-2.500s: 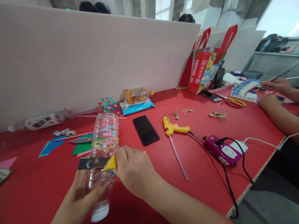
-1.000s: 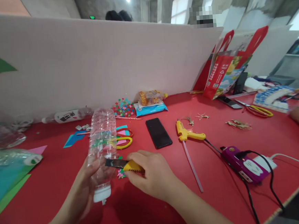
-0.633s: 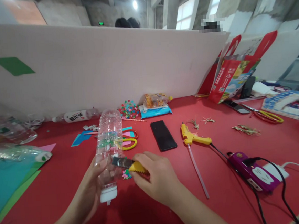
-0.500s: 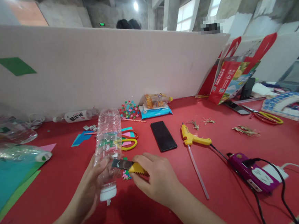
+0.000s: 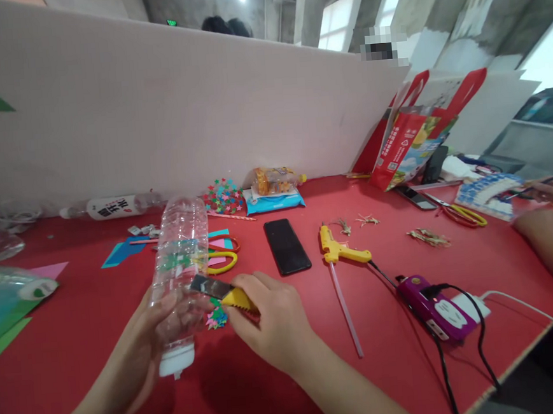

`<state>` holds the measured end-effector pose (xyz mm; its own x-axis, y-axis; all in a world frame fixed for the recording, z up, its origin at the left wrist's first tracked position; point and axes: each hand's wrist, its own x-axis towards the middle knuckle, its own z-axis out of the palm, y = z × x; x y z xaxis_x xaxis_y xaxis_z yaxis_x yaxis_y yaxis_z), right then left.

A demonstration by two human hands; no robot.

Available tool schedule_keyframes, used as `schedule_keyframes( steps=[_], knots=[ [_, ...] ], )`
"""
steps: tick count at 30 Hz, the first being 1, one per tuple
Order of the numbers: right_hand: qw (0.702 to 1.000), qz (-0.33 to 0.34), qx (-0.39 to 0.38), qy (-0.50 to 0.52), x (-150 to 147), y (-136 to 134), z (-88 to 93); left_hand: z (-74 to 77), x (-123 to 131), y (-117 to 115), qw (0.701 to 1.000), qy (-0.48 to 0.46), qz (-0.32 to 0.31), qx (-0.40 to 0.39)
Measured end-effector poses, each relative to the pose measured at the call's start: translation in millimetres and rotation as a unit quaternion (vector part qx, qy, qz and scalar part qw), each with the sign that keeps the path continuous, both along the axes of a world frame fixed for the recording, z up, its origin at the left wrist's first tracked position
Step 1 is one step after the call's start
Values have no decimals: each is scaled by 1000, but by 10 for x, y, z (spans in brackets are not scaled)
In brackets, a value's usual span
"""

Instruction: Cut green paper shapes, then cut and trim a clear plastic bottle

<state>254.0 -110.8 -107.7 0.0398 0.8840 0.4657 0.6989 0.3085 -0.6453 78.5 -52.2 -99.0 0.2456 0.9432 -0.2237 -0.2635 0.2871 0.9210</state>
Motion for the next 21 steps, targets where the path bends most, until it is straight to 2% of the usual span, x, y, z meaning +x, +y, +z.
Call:
schedule_keyframes(
  steps=[2,5,15,18,21],
  knots=[
    [1000,22,18,-3,0,-2,10,17,6,3,1000,-1,4,-3],
    [999,46,4,-25,-9,-8,10,28,12,-2,1000,7,12,5],
    [998,36,-40,-20,-32,-20,-10,-18,-12,-18,998,27,27,50],
    [998,7,-43,33,-46,-12,-15,-27,-12,-16,999,10,17,39],
    [988,-14,-38,147,-78,-6,29,-21,-9,-16,1000,2,-1,12]
  ],
)
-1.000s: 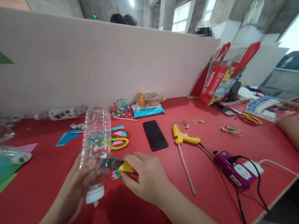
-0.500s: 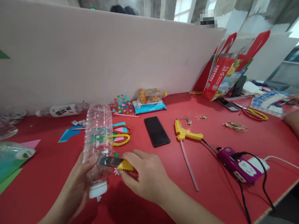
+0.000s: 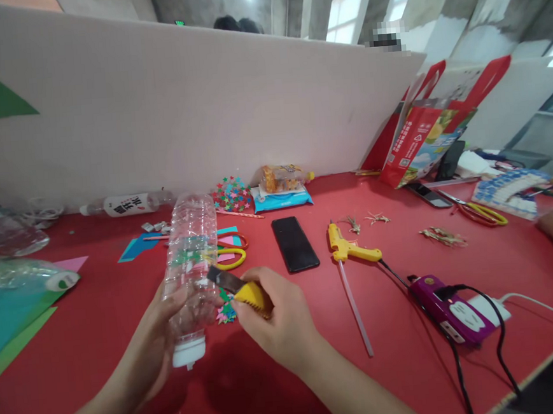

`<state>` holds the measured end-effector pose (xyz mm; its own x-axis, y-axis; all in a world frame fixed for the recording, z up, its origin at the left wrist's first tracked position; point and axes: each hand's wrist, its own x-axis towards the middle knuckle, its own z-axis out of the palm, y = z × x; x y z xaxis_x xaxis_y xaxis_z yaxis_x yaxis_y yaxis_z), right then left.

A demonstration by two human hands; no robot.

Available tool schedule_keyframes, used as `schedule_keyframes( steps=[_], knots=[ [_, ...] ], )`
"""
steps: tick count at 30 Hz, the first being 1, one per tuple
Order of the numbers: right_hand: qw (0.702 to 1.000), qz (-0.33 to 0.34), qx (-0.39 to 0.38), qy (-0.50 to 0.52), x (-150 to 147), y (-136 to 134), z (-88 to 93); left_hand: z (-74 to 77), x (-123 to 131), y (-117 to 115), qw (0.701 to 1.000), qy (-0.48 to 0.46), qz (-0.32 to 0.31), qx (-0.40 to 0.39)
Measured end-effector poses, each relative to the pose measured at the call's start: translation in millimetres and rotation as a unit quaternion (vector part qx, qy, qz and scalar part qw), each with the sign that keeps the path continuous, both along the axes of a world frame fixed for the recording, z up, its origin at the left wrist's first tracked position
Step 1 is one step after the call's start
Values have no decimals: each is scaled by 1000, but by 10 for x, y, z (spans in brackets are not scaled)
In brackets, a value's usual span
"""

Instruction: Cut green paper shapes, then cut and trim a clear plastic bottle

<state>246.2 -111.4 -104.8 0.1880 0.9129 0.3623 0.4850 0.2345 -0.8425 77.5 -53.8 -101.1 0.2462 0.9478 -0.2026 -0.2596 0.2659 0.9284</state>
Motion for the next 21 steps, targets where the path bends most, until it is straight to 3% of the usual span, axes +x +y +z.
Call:
schedule_keyframes(
  steps=[5,14,21],
  knots=[
    [986,24,-83,140,-75,24,93,36,36,-53,999,24,-34,11],
    [991,54,-109,64,-30,28,-27,175,96,-158,992,100,-27,76],
    [983,101,-118,95,19,38,45,132,70,-158,986,130,-74,78]
  ],
)
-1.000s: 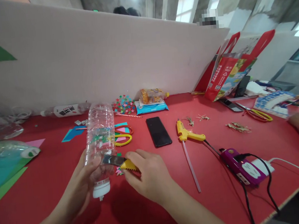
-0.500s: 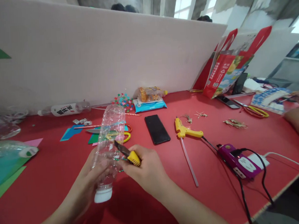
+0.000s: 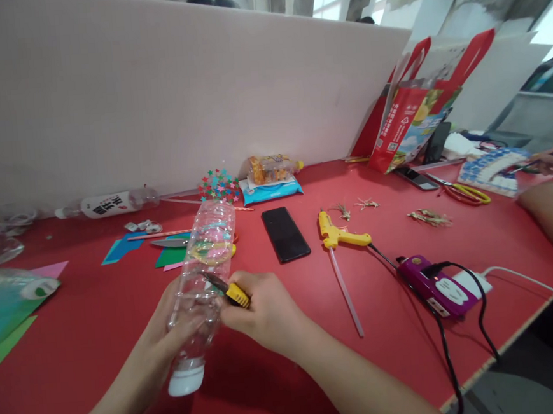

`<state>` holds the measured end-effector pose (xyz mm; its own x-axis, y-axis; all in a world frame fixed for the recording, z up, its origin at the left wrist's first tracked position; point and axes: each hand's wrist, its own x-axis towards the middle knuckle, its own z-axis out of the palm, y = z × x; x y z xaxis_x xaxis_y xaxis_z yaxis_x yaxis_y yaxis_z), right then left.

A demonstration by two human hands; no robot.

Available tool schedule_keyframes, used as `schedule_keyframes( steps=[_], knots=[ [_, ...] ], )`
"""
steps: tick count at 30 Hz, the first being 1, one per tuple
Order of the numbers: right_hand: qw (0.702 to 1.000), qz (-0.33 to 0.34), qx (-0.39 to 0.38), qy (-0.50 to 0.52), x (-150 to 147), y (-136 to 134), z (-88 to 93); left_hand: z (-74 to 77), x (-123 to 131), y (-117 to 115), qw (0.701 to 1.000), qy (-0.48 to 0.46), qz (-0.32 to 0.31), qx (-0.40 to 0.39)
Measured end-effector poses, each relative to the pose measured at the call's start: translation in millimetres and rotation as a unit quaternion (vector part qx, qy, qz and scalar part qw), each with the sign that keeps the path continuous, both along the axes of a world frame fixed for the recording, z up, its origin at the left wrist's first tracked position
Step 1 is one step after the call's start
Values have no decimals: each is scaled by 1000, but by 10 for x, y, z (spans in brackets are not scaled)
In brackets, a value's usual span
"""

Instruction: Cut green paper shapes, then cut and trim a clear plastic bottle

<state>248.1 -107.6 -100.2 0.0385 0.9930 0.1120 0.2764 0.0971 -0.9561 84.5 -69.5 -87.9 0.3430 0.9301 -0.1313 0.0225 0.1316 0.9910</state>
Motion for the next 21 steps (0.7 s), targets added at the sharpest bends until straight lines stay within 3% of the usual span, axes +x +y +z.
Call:
schedule_keyframes(
  steps=[5,21],
  knots=[
    [997,10,-36,69,-12,4,-25,-2,7,5,998,-39,1,-39],
    [989,2,-36,143,-56,14,-95,-98,-24,-21,999,-30,-10,-1]
  ],
)
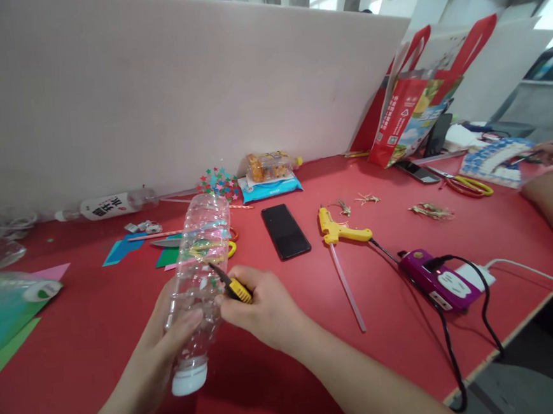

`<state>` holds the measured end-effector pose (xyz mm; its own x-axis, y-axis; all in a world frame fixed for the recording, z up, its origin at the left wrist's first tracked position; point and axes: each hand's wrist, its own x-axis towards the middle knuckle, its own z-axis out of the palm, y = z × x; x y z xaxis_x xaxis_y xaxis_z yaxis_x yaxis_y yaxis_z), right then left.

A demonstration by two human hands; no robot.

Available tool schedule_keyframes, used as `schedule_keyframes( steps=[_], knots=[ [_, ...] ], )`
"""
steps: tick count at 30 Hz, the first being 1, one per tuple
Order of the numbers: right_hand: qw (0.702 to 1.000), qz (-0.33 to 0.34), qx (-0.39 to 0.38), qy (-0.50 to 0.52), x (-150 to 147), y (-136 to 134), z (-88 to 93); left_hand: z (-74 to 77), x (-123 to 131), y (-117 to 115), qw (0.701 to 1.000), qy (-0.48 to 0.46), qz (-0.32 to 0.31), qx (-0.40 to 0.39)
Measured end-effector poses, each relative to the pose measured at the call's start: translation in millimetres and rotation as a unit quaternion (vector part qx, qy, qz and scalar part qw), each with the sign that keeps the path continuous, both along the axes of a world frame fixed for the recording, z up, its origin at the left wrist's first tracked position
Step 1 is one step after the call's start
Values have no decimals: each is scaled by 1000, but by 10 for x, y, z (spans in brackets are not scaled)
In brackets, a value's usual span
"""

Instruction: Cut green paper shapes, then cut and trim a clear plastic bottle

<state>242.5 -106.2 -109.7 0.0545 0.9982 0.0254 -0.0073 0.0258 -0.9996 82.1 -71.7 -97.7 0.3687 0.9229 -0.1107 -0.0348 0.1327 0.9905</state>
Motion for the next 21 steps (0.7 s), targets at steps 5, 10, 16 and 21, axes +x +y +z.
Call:
schedule_keyframes(
  steps=[5,10,16,21],
  knots=[
    [999,0,-4,38,-19,5,15,3,28,-41,999,-31,13,-13],
    [999,5,20,45,-47,-26,38,-23,4,-15,1000,-6,13,8],
    [998,17,22,60,-35,-12,-18,-24,35,-44,1000,1,27,-1],
    [998,15,8,60,-35,-1,6,-19,27,-49,999,-21,9,-29]
  ],
)
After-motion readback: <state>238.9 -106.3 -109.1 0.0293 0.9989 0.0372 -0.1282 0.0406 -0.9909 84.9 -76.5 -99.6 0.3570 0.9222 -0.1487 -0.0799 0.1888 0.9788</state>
